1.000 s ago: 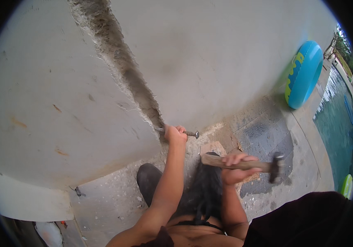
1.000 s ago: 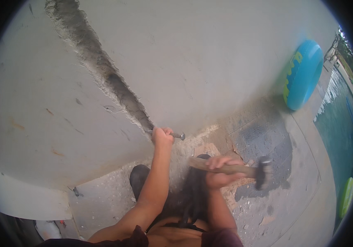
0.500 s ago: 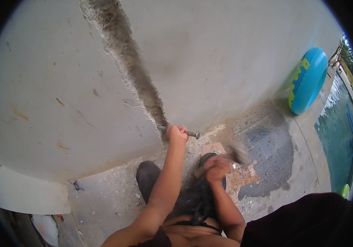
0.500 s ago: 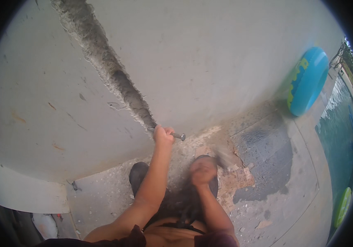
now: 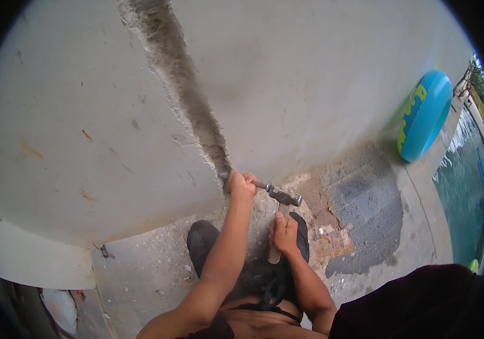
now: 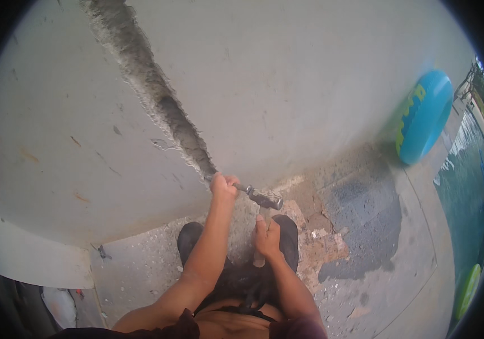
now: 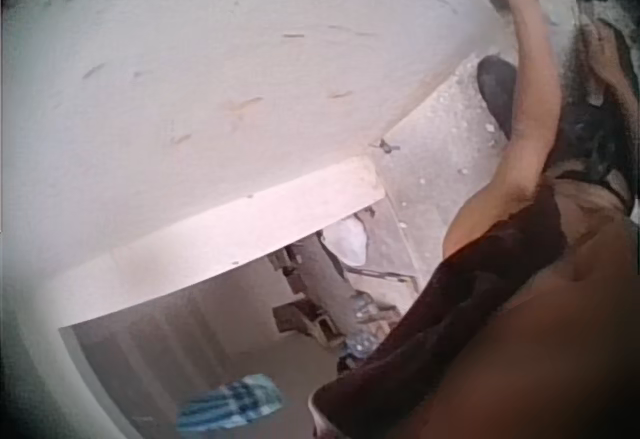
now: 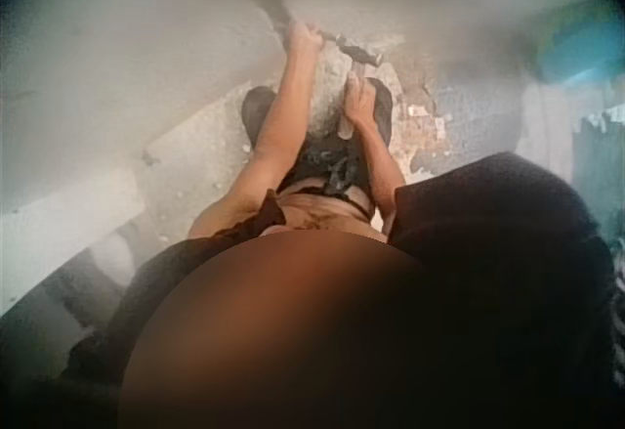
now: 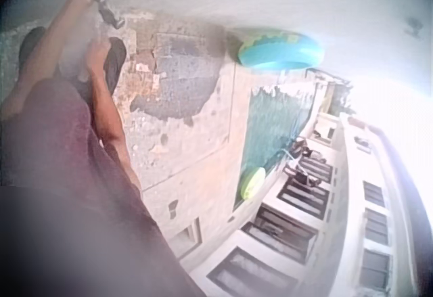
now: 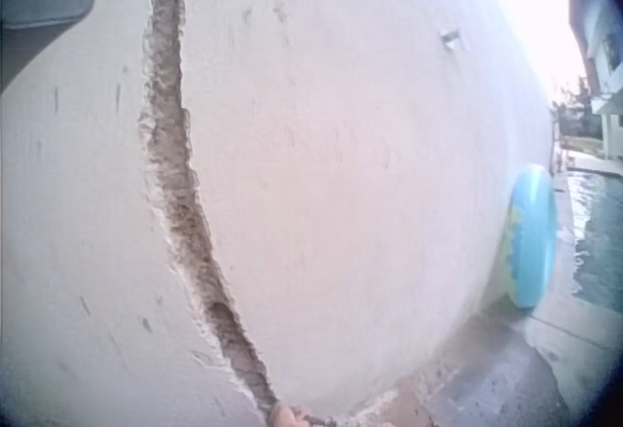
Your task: The person uses a hammer and chisel to chip away at a vertical section of a white wall. They repeatedly strike the chisel to remove plaster and debris, creating a deeper groove in the wall surface.
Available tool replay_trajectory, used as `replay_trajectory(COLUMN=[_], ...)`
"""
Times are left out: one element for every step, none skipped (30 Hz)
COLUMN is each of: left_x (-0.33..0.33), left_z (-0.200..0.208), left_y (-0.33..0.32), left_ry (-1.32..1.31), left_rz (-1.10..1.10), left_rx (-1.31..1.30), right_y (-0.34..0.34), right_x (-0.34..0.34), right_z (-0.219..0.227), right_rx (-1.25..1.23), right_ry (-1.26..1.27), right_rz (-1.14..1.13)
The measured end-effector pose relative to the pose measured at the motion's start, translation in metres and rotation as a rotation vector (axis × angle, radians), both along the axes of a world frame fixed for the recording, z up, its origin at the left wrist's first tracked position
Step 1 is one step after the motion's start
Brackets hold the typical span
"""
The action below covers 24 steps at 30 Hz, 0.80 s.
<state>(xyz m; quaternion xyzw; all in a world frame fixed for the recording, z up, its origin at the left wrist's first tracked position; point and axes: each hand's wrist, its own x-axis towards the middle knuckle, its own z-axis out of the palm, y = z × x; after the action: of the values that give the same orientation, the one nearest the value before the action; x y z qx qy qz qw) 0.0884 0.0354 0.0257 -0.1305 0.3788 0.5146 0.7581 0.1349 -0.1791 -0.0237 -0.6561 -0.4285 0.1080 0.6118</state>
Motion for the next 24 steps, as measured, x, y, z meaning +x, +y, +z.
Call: replay_trajectory(left_x=[-0.01, -0.02, -0.022, -0.017, -0.016, -0.016, -0.015, -0.016, -0.014, -0.013, -0.003, -0.002, 0.001, -0.004, -0.008, -0.013, -0.016, -0.019, -0.021, -0.023, -0.021, -0.019, -0.014, -0.014], left_z=[-0.01, -0.008, -0.009, -0.009, -0.004, -0.004, -0.003, -0.002, -0.001, 0.0, 0.004, 0.004, 0.005, 0.001, 0.001, 0.001, -0.004, -0.011, -0.01, -0.011, -0.009, -0.007, -0.004, -0.005], left_y=[0.002, 0.017, 0.015, 0.006, 0.006, 0.005, 0.004, 0.005, 0.005, 0.005, 0.002, 0.001, 0.001, 0.001, 0.007, 0.011, 0.007, 0.001, 0.008, 0.011, 0.01, 0.009, 0.007, 0.01], left_ry=[0.008, 0.01, 0.011, 0.006, 0.001, 0.002, 0.004, 0.005, 0.021, 0.036, 0.039, 0.037, 0.034, 0.042, 0.059, 0.075, 0.088, 0.041, -0.013, -0.06, -0.046, -0.031, -0.024, -0.042], left_rz=[-0.018, -0.016, -0.012, -0.021, -0.017, -0.016, -0.018, -0.017, -0.012, -0.007, -0.017, -0.024, -0.033, -0.037, -0.028, -0.02, -0.014, -0.023, -0.019, -0.021, -0.022, -0.021, -0.026, -0.023], left_rx=[-0.011, 0.006, 0.003, -0.017, -0.011, -0.017, -0.02, -0.021, -0.019, -0.016, -0.012, -0.001, 0.015, 0.024, 0.023, 0.022, -0.004, -0.019, -0.003, 0.005, -0.006, -0.017, -0.028, -0.023], right_y=[-0.002, 0.001, -0.01, -0.021, -0.025, -0.029, -0.027, -0.023, -0.018, -0.006, -0.003, -0.002, -0.001, 0.002, 0.003, -0.003, -0.017, -0.025, -0.026, -0.029, -0.029, -0.018, -0.009, 0.003], right_x=[-0.014, -0.014, -0.012, -0.005, 0.002, 0.005, 0.006, 0.006, 0.005, -0.007, 0.002, -0.001, -0.004, -0.017, -0.019, -0.016, -0.013, -0.009, -0.003, 0.002, 0.005, -0.001, -0.009, -0.019], right_z=[-0.004, 0.021, 0.043, 0.058, 0.079, 0.099, 0.113, 0.124, 0.132, 0.129, 0.071, 0.038, 0.008, 0.004, 0.013, 0.025, 0.043, 0.064, 0.085, 0.101, 0.109, 0.114, 0.12, 0.126], right_rx=[-0.18, -0.185, -0.223, -0.103, 0.03, 0.161, 0.372, 0.584, 0.801, 0.965, 0.721, 0.433, 0.165, -0.127, -0.152, -0.176, -0.226, -0.137, 0.056, 0.244, 0.435, 0.628, 0.825, 1.026], right_ry=[0.417, 0.501, 0.586, 0.692, 0.697, 0.702, 0.731, 0.756, 0.771, 0.8, 0.312, 0.181, 0.002, 0.159, 0.274, 0.388, 0.5, 0.656, 0.708, 0.765, 0.815, 0.863, 0.903, 0.935], right_rz=[0.074, 0.082, 0.069, 0.042, -0.012, -0.071, -0.081, -0.087, -0.094, -0.126, -0.129, -0.08, -0.022, 0.083, 0.09, 0.097, 0.098, 0.072, 0.066, 0.052, 0.026, 0.008, -0.017, -0.022])
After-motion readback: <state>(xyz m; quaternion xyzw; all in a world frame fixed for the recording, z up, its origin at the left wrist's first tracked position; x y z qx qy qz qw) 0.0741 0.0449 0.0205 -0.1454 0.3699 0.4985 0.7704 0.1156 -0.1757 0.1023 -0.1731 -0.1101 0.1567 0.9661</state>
